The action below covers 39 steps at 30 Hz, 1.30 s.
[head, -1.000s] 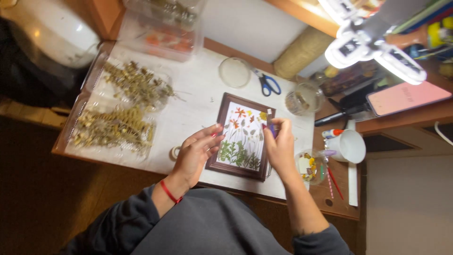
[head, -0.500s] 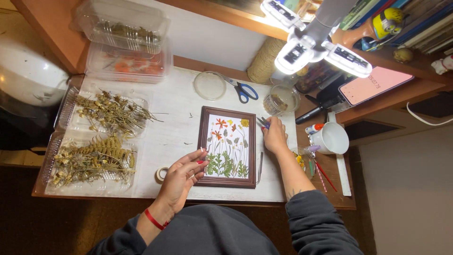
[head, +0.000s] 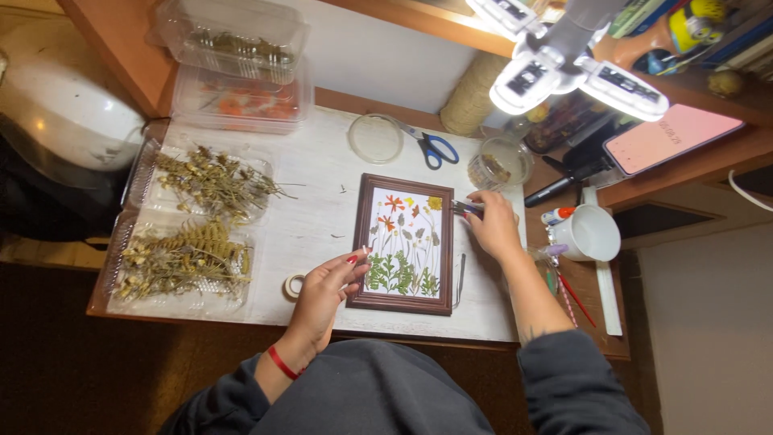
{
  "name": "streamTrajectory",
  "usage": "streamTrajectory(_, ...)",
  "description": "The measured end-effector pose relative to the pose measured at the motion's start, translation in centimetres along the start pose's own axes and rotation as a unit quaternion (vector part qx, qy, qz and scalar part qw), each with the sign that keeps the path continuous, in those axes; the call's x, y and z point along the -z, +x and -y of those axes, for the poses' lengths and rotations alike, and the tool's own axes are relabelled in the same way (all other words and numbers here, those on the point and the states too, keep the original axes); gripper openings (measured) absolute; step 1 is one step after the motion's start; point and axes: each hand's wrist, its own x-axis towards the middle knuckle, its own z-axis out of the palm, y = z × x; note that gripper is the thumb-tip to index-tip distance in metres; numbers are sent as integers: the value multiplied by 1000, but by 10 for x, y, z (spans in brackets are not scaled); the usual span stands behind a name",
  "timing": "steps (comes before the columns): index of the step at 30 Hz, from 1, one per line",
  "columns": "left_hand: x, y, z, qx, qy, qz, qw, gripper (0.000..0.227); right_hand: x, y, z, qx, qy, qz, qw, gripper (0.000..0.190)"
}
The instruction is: Arranging and gluing dried flowers and plants into a picture frame to create botanical art.
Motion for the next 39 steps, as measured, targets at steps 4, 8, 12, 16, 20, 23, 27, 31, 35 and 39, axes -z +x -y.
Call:
streamTrajectory(4, 7, 10, 19, -156, 47, 19, 986, 37, -9, -53, 68, 17, 248, -70, 966, 18)
streamTrajectory(8, 0, 4, 14, -243, 186, 16, 952, 36, 1, -105, 144, -5, 425, 33, 905, 24)
streamTrajectory(12, -10, -6, 3, -240, 235, 7, 942, 34, 9, -117, 170, -8, 447, 20, 894, 27)
streamTrajectory(16, -11, -4, 8, -244, 246, 3, 938, 34, 12, -121, 168, -38, 474, 56, 878, 28)
streamTrajectory(20, -8, -6, 9, -263, 266, 3, 928, 36, 5, -121, 172, -34, 474, 50, 879, 28)
streamTrajectory(23, -7, -7, 9, -270, 268, 8, 925, 38, 3, -122, 171, -49, 479, 43, 875, 28)
streamTrajectory(27, -9, -9, 6, -261, 253, 16, 932, 44, 3, -122, 172, -51, 499, 45, 864, 26)
streamTrajectory(31, -10, -14, 0, -266, 262, 15, 928, 46, 2, -122, 172, -47, 488, 41, 871, 24)
streamTrajectory(35, -12, -17, -3, -263, 269, 22, 926, 50, 3, -123, 172, -54, 493, 34, 868, 23)
streamTrajectory(39, -12, -18, -3, -278, 260, 26, 924, 53, -1, -124, 170, -46, 526, 32, 849, 25)
